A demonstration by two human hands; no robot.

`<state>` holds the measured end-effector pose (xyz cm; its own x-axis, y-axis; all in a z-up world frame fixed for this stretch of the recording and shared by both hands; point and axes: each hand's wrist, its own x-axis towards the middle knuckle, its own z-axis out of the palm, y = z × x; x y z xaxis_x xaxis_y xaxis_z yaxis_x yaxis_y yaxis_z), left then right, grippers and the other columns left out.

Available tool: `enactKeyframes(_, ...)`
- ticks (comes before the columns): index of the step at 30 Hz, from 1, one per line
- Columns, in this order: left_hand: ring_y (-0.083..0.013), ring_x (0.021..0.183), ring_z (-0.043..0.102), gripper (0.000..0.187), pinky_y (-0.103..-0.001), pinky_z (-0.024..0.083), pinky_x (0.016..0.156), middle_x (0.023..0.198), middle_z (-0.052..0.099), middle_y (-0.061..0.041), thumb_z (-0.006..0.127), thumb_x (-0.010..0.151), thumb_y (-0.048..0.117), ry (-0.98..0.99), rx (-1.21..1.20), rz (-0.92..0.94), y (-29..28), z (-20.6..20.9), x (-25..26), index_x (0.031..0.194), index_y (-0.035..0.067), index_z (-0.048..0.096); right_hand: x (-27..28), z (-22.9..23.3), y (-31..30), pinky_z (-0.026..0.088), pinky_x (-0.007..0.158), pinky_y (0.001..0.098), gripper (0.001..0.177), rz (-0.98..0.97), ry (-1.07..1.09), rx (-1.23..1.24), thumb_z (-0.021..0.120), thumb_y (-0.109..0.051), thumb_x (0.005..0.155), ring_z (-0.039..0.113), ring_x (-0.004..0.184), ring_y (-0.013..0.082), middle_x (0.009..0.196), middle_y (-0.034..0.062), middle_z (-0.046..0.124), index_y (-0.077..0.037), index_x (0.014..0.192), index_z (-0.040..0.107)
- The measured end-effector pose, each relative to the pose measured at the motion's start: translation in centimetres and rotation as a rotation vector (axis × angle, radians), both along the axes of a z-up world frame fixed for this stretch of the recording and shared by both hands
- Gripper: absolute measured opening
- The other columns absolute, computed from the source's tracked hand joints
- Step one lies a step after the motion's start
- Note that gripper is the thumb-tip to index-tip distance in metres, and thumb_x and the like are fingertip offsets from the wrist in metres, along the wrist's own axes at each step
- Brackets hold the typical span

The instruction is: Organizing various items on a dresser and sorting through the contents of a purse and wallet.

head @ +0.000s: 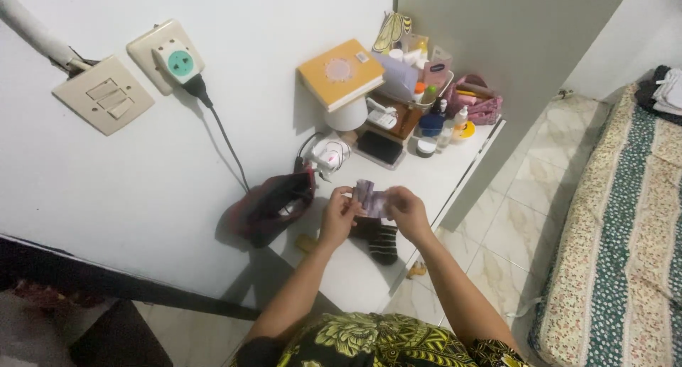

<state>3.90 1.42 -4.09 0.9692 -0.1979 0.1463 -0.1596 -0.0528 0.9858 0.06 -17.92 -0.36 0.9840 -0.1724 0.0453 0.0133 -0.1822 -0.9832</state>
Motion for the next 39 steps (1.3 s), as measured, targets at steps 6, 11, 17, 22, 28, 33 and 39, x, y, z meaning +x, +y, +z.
enactKeyframes(6,-0.0331,0.104,0.071,0.032,-0.04,0.062,0.081,0.108,0.073,-0.012,0.067,0.086,-0.006,-0.395,0.298,0.036,-0.2,1.3,-1.4,0.113,0.011,0.072,-0.2,0.3,1.7,0.058,0.078,0.0463,0.025,-0.027,-0.097,-0.259,0.077,-0.02,0.084,0.071,0.094,0.035,0.1,0.0139,0.071,-0.011,0.107,0.077)
enactKeyframes(11,-0.035,0.104,0.066,0.015,-0.044,0.057,0.086,0.105,0.067,-0.012,0.068,0.085,0.003,-0.495,0.456,-0.003,0.5,-0.5,-1.6,0.099,0.008,0.073,0.4,-2.2,2.6,0.056,0.077,0.0485,0.027,-0.082,-0.07,-0.301,0.081,-0.033,0.083,0.071,0.087,0.0383,0.091,0.0159,0.072,-0.01,0.095,0.075)
enactKeyframes(17,-0.036,0.123,0.058,0.032,-0.046,0.051,0.101,0.13,0.058,-0.01,0.077,0.083,0.014,-0.698,0.636,-0.088,3.4,0.2,-3.8,0.115,0.014,0.072,0.1,-2.1,1.2,0.051,0.071,0.0438,0.029,-0.148,-0.019,-0.227,0.074,-0.032,0.093,0.067,0.077,0.033,0.082,0.0185,0.071,-0.003,0.095,0.075)
enactKeyframes(22,-0.0389,0.133,0.051,0.023,-0.049,0.045,0.111,0.131,0.058,-0.011,0.074,0.085,0.007,-0.765,0.707,-0.132,7.8,-1.8,-3.3,0.108,0.007,0.071,-0.2,0.9,0.5,0.052,0.073,0.0421,0.021,-0.152,-0.016,-0.241,0.069,-0.009,0.097,0.066,0.079,0.0309,0.091,0.0217,0.07,-0.003,0.116,0.073)
enactKeyframes(28,-0.037,0.131,0.054,0.021,-0.048,0.047,0.111,0.128,0.06,-0.011,0.07,0.088,0.005,-0.778,0.773,-0.016,10.6,1.5,-2.6,0.108,0.007,0.074,3.1,-0.2,1.8,0.058,0.082,0.0471,0.025,-0.024,-0.08,-0.679,0.065,-0.006,0.088,0.073,0.089,0.0346,0.09,0.0044,0.073,-0.026,0.096,0.079)
enactKeyframes(33,-0.0343,0.123,0.057,0.023,-0.044,0.05,0.103,0.114,0.06,-0.007,0.074,0.089,0.019,-0.73,0.837,0.046,11.0,2.6,-1.3,0.11,0.01,0.071,3.2,4.5,6.5,0.062,0.085,0.0483,0.049,0.482,-0.205,-1.032,0.062,-0.027,0.097,0.076,0.086,0.0326,0.107,0.0159,0.075,-0.021,0.145,0.052)
enactKeyframes(39,-0.0317,0.111,0.06,0.04,-0.044,0.052,0.096,0.101,0.06,-0.006,0.087,0.072,0.03,-0.799,0.933,0.185,9.1,1.7,0.5,0.104,0.014,0.068,5.1,2.5,8.9,0.058,0.064,0.0369,0.011,0.315,-0.553,-1.084,0.076,-0.025,0.089,0.072,0.07,0.0252,0.081,-0.004,0.061,-0.021,0.097,0.069)
